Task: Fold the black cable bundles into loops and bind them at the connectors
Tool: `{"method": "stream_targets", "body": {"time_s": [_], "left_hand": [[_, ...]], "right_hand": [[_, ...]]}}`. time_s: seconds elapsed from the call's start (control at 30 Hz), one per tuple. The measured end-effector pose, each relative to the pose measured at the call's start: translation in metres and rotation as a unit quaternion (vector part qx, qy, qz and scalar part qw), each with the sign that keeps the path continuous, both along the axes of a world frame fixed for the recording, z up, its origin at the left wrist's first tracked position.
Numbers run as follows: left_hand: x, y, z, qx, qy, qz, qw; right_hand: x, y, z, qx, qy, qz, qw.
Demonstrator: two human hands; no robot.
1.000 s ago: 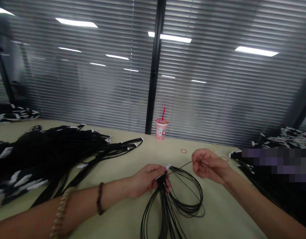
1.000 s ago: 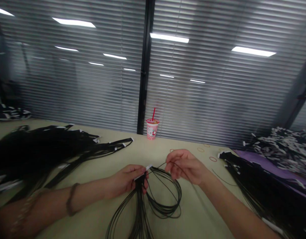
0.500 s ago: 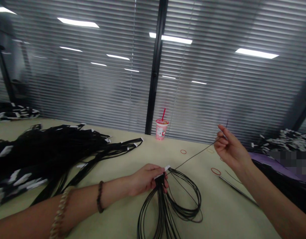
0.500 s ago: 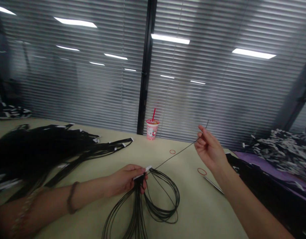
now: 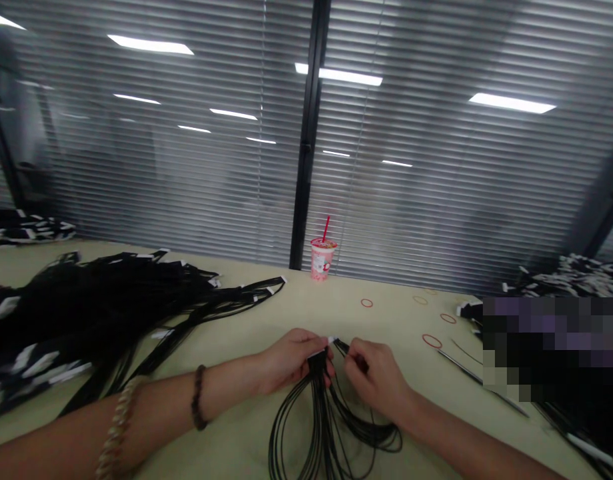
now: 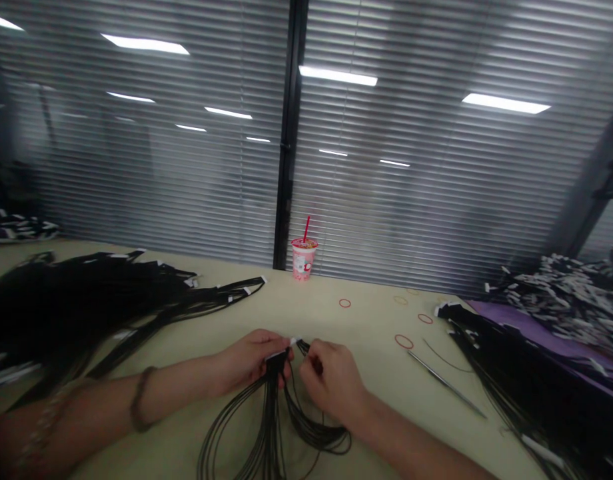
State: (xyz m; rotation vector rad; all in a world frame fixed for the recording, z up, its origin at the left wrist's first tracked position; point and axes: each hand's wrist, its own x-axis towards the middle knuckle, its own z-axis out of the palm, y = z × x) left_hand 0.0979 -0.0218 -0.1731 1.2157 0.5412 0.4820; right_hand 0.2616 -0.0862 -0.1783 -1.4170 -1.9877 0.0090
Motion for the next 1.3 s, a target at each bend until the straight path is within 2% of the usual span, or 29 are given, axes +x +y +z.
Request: {"method": "stream_targets", "body": {"time_s": [0.23, 1.0, 1.3], "left_hand": [[0.0, 0.0, 0.0, -0.001, -0.002, 0.001, 1.0], [0.0, 0.0, -0.001, 0.008, -0.006, -0.006, 1.0], [0.0, 0.0, -0.002, 0.015, -0.01, -0.007, 1.0]], "right_hand": [[0.007, 0.002, -0.007, 0.029, -0.034, -0.004, 0.999], [0.005, 0.003, -0.007, 0.014, -0.044, -0.002, 0.999], [0.004, 0.004, -0.012, 0.049, -0.048, -0.002, 0.998]]}}
